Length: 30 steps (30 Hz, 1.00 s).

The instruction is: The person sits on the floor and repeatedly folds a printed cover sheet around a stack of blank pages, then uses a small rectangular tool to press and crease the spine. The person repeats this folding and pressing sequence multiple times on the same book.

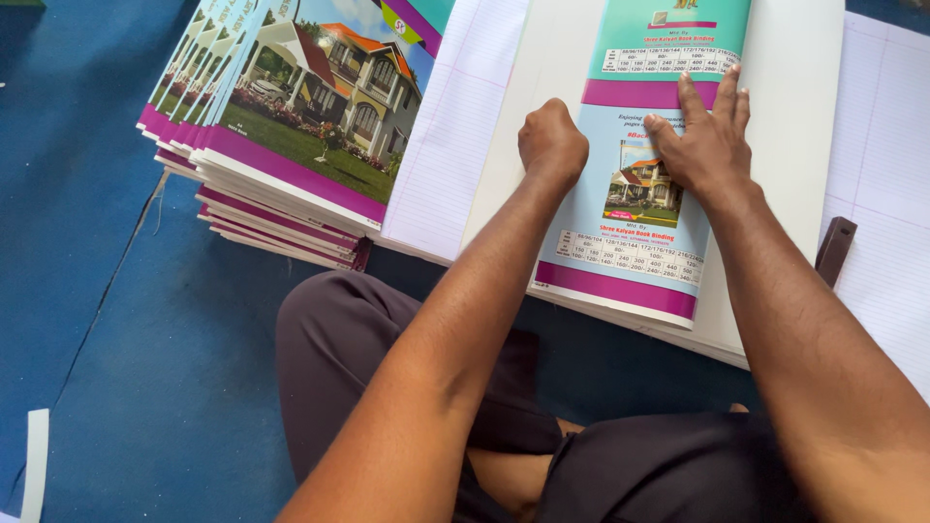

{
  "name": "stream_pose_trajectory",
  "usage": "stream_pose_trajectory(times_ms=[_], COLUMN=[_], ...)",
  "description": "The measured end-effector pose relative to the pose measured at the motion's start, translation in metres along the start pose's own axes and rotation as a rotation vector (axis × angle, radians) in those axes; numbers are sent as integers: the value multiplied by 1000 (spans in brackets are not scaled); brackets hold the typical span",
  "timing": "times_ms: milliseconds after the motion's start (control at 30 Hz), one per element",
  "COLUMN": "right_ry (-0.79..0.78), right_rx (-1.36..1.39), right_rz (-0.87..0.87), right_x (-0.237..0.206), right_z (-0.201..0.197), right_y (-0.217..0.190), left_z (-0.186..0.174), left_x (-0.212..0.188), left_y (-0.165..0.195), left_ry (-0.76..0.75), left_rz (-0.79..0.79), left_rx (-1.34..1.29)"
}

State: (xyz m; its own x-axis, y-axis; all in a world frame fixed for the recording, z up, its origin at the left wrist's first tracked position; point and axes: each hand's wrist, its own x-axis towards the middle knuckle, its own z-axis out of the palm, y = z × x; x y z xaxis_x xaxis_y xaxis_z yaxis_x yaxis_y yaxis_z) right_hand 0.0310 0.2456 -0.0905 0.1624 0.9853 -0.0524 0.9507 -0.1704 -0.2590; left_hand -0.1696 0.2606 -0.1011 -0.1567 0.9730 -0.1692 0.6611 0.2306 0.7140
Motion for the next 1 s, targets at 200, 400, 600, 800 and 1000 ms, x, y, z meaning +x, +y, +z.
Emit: stream_pose_trajectory(times_ms=[200, 400, 600, 800, 1000], right_ry=[-20, -18, -3, -4, 21], right_rx=[-41, -73, -73, -91, -90], right_rz=[30, 31, 24, 21, 4], right_x=[-4, -6, -7, -9, -14], right_z=[-1, 1, 7, 10, 10], right_y=[-6, -9, -9, -9, -8], left_z=[-2, 1, 9, 18, 25], left_x=[-4, -4, 0, 14, 22], left_y=[2, 0, -1, 1, -1], left_ry=[6, 18, -20, -59, -118], left_rz=[3, 42, 164, 226, 285], left_rx=[-3, 23, 119, 212, 317])
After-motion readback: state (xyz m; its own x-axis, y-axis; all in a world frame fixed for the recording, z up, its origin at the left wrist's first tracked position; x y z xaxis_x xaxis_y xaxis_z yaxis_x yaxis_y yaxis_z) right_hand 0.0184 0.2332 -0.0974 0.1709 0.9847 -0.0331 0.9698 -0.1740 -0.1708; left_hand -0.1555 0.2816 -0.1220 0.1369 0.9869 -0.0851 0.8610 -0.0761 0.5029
